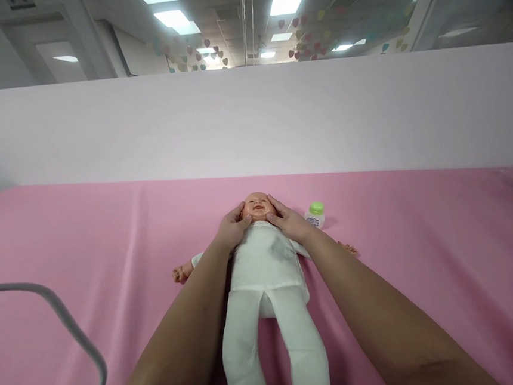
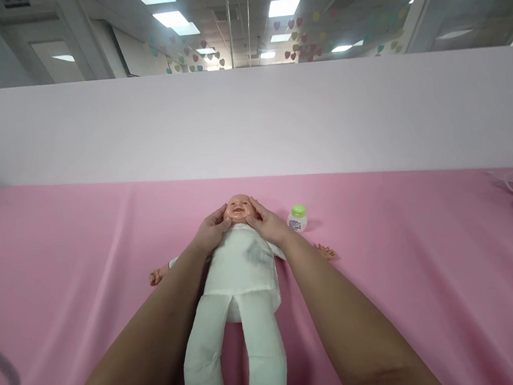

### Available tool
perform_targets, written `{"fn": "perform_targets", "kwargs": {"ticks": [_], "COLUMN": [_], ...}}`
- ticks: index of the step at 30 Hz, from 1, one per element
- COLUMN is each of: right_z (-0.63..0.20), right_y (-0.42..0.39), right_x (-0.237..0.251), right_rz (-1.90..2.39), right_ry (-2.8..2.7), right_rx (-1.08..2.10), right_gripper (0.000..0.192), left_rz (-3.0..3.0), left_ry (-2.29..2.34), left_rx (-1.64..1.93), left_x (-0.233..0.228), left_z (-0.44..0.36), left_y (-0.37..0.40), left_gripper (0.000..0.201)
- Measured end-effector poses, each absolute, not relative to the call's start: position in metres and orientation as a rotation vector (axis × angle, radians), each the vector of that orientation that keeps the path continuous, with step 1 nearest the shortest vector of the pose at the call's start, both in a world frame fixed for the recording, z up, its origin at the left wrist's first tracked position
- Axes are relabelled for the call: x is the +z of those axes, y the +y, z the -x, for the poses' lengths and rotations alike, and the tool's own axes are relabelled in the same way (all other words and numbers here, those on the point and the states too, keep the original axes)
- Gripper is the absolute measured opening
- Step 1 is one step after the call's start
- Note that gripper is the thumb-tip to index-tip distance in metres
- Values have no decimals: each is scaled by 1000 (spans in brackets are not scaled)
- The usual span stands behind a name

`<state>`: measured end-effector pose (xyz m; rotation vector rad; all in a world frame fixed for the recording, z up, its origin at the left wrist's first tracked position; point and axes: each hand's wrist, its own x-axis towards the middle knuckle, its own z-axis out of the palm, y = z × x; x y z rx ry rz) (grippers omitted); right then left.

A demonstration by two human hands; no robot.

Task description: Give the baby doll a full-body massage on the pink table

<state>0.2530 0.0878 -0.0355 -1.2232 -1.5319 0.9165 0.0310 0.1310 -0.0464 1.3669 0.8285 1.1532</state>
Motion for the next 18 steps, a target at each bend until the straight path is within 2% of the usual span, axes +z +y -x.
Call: {"fn": "perform_targets", "kwargs": {"ticks": [6,12,15,18], "right_z": [-258,-255,-250,-243], "right_y": [88,93,91,87], "right_x": [-41,-45,-41,-37], "right_rz": [1130,1176,1201,1236], "right_ry": [-1490,-1429,-1440,-1428], "right_rx": [1048,965,912,867], "right_gripper": [76,69,71,87], "left_rz": [-1210,-1211,-1354,-1511], "left_ry": [791,863,892,928], "left_rx": [1128,1173,1171,1145], "left_x": [-55,-55,-52,-48], "left_z": [-30,-34,-34,-33], "left_y": [138,140,138,133], "left_gripper": [71,63,73,92]}}
